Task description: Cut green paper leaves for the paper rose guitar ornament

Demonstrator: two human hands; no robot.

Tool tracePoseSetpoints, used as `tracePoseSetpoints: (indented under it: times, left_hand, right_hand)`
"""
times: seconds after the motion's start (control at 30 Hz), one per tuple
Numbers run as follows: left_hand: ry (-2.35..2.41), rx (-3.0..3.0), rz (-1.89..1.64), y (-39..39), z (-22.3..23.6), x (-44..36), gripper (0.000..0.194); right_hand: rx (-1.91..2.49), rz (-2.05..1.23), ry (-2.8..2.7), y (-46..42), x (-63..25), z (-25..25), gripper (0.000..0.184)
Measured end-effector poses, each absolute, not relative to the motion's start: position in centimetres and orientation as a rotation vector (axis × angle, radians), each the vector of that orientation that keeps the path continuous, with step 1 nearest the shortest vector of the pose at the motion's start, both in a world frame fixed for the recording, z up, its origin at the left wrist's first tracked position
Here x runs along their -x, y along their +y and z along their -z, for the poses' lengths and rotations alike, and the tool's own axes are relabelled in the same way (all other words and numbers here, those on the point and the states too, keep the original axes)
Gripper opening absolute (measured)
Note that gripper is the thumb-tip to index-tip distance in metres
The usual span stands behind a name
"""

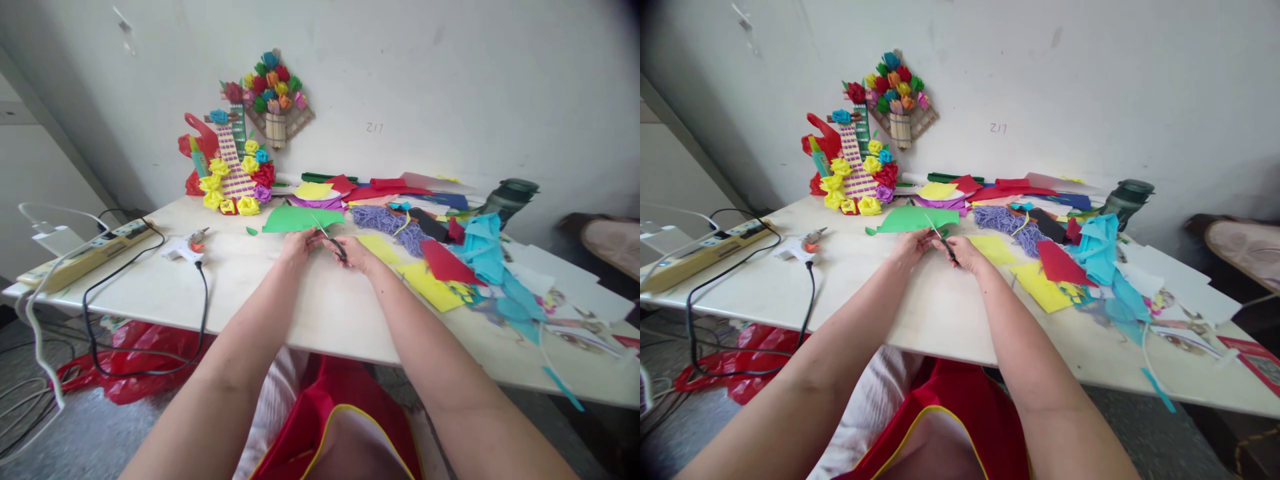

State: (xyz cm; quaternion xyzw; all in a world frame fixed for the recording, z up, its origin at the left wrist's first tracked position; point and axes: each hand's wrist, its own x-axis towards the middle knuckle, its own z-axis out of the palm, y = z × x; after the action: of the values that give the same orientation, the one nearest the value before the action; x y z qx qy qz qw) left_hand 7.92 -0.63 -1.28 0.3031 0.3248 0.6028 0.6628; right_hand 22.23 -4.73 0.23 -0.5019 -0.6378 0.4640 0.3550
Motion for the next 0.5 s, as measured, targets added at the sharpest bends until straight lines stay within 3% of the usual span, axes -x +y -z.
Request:
tracePoseSetpoints:
  times: [0.5]
  left_hand:
    - [0.819,-0.578,-1.489,-1.3,0.2,-8.0,0.014]
  right_hand:
    - [1.241,-1.244,-1.581,-4.7,-22.3,-0.2,0.036]
